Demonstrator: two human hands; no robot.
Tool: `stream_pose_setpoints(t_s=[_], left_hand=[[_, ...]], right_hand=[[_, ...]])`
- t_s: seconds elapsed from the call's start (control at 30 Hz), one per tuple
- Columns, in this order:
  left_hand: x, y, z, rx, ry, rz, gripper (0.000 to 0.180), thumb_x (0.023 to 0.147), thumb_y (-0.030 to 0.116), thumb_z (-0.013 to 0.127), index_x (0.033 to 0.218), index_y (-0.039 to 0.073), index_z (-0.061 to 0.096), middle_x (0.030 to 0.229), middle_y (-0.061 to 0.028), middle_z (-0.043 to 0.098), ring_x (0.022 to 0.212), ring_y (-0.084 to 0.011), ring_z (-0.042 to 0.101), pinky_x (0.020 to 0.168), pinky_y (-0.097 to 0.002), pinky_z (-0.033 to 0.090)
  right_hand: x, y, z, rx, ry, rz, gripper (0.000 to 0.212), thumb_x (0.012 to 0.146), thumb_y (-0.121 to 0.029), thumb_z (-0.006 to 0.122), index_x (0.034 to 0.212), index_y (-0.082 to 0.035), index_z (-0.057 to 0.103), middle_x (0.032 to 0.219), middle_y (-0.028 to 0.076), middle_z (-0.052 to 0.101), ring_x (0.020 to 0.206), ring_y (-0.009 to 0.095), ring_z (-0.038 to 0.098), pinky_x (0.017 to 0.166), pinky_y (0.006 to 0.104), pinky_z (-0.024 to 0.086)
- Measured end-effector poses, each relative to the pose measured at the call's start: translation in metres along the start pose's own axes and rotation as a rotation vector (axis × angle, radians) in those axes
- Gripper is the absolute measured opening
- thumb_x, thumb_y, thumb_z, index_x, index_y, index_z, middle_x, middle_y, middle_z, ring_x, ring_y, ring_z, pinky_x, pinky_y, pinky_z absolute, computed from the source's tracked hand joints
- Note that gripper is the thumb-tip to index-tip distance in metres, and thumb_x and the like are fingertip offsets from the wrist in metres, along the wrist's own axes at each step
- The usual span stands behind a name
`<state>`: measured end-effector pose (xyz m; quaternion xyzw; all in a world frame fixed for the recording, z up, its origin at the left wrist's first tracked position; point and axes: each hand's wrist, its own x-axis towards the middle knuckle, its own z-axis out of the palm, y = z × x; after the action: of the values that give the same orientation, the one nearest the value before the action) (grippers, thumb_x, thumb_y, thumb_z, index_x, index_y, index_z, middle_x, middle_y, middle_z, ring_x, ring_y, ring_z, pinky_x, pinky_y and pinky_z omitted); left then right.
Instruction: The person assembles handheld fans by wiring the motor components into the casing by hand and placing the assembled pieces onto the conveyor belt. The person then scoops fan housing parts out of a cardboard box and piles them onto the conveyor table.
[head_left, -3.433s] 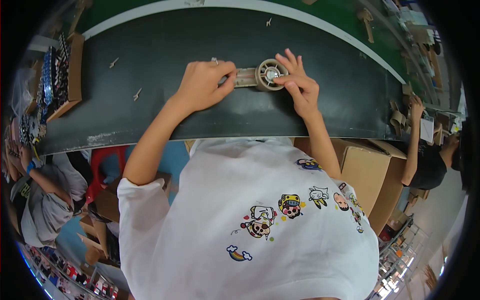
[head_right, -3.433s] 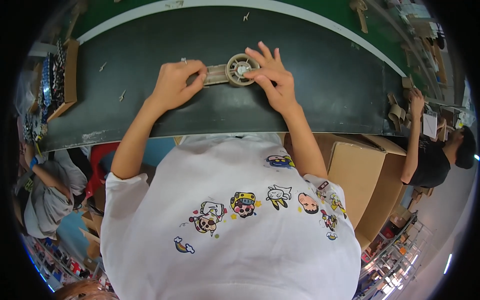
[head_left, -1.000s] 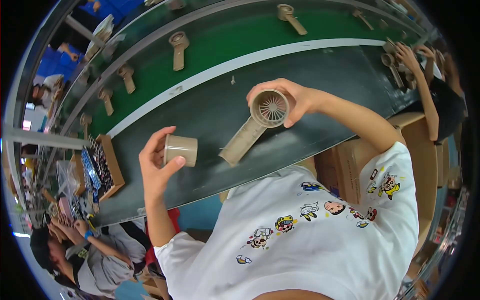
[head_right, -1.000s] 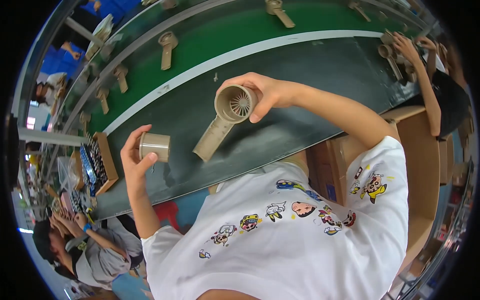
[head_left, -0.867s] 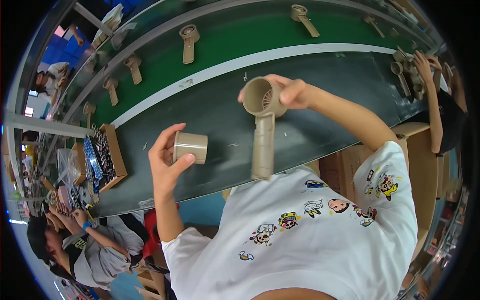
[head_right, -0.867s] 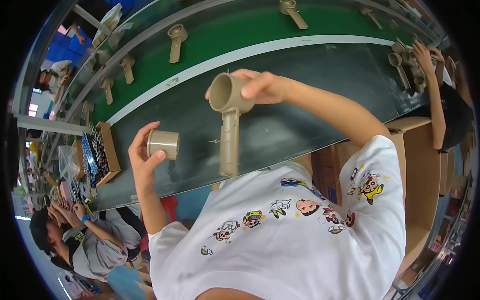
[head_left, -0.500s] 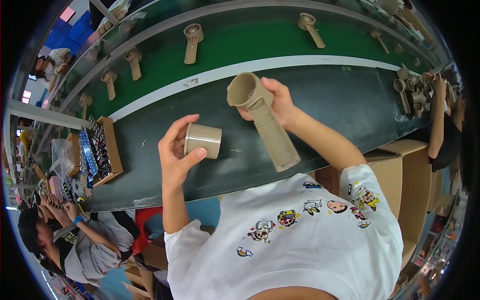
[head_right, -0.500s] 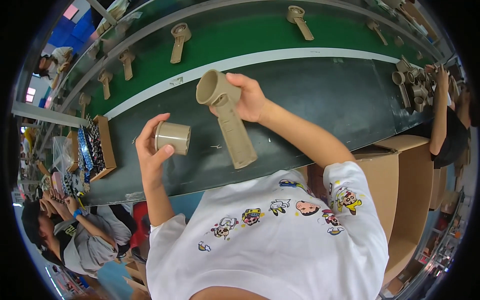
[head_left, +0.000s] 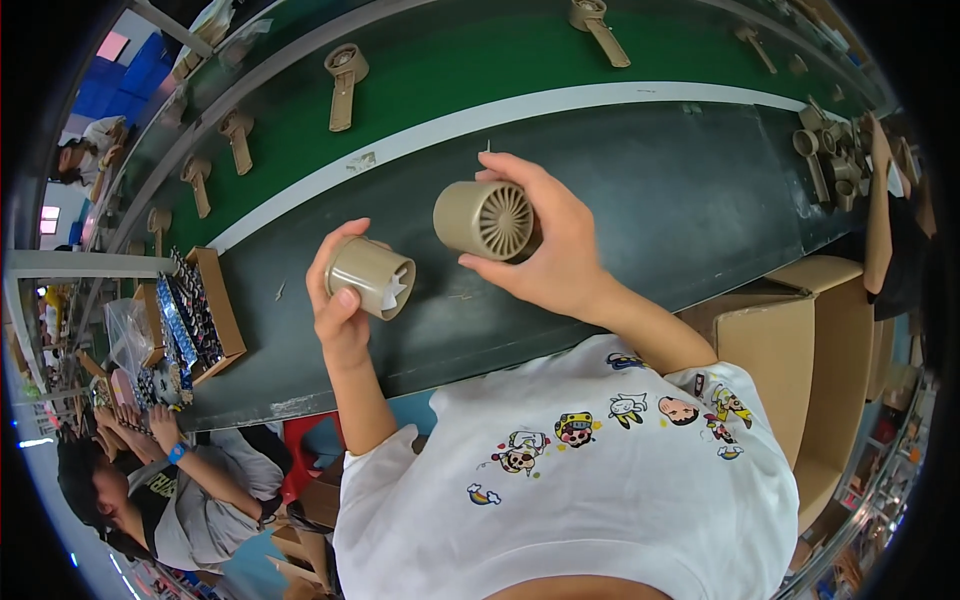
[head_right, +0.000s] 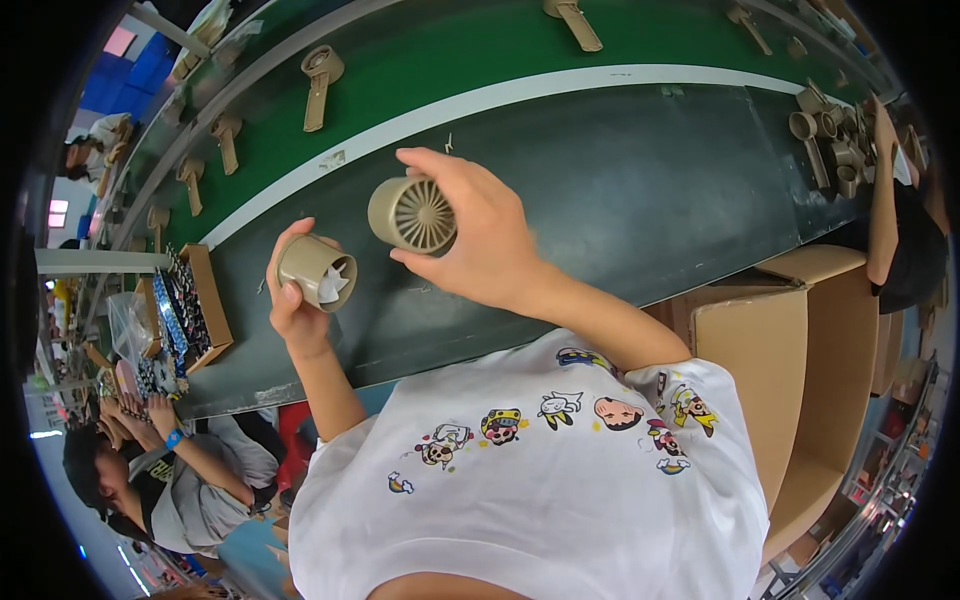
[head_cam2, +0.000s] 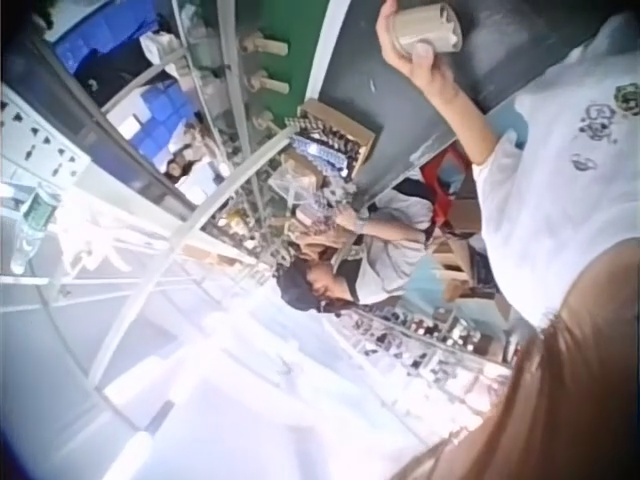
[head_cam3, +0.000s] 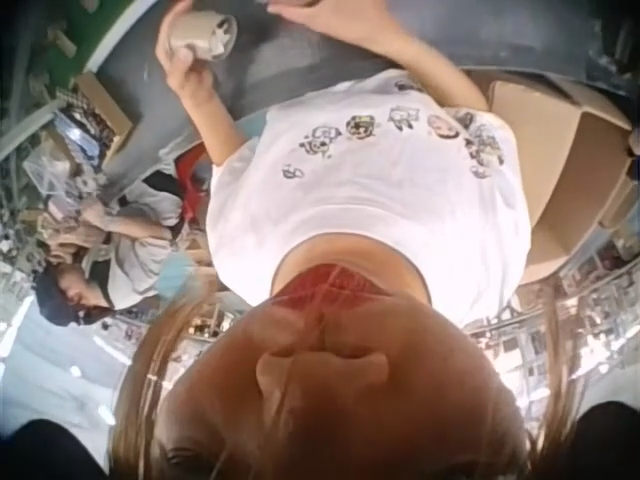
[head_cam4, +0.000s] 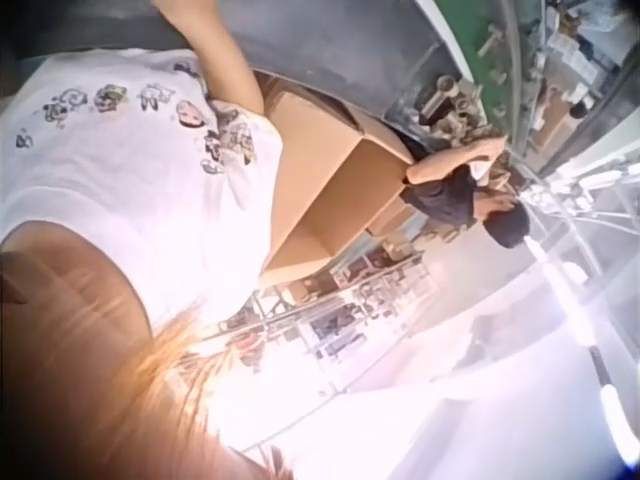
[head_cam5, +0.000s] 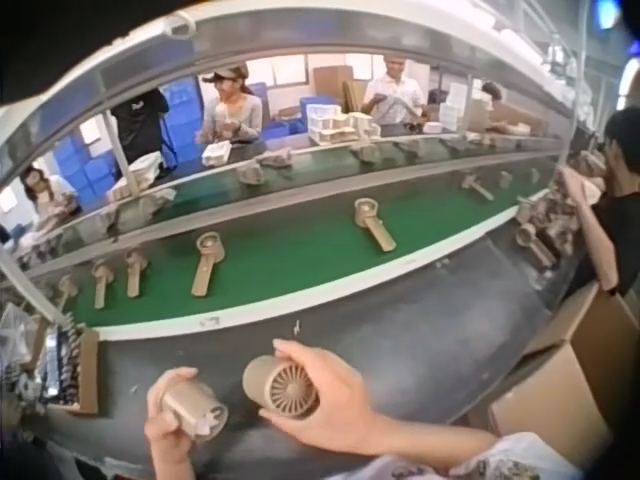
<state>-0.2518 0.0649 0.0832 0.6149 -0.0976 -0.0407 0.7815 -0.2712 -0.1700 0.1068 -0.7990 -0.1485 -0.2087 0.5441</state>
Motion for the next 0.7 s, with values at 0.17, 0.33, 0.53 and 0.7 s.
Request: stream_pose_setpoints(t_s=[0.17, 0.33, 0.53, 0.7], left_hand=[[-0.004, 0.000, 0.010, -0.029, -0.068, 0.029, 0.093, 0.058, 0.046, 0.078, 0.125, -0.009, 0.045, 0.093, -0.0195, 0.060, 0.083, -0.0230, 0.062, 0.073, -0.0287, 0.050], [-0.007, -0.010, 0.008, -0.278, -0.203, 0.043, 0.097, 0.048, 0.035, 0.091, 0.122, -0.011, 0.048, 0.097, -0.0201, 0.062, 0.086, -0.0221, 0.064, 0.076, -0.0297, 0.051], [-0.010, -0.003, 0.024, -0.271, -0.209, -0.064, 0.089, 0.048, 0.034, 0.091, 0.114, -0.011, 0.053, 0.100, -0.0168, 0.062, 0.090, -0.0206, 0.063, 0.078, -0.0299, 0.051], [-0.002, -0.001, 0.052, 0.086, -0.160, -0.041, 0.066, 0.058, 0.015, 0.088, 0.113, -0.003, 0.056, 0.104, -0.0092, 0.063, 0.092, -0.0165, 0.063, 0.081, -0.0280, 0.050]], right_hand=[[-0.019, 0.028, 0.003, -0.289, 0.153, -0.567, 0.066, 0.050, -0.001, 0.079, 0.112, 0.001, 0.055, 0.114, 0.020, 0.059, 0.080, 0.030, 0.060, 0.062, 0.0314, 0.048], [-0.033, 0.039, 0.012, -0.108, 0.250, -0.557, 0.065, 0.052, -0.004, 0.082, 0.110, 0.000, 0.053, 0.115, 0.023, 0.058, 0.084, 0.029, 0.062, 0.064, 0.0317, 0.049], [-0.036, 0.040, 0.024, 0.242, 0.192, -0.035, 0.072, 0.061, -0.006, 0.083, 0.116, -0.004, 0.037, 0.114, 0.022, 0.056, 0.095, 0.028, 0.060, 0.083, 0.0343, 0.049], [-0.045, 0.084, 0.025, 0.279, -0.129, 0.519, 0.066, 0.059, -0.006, 0.081, 0.112, -0.010, 0.040, 0.106, 0.012, 0.060, 0.100, 0.025, 0.059, 0.084, 0.0333, 0.048]])
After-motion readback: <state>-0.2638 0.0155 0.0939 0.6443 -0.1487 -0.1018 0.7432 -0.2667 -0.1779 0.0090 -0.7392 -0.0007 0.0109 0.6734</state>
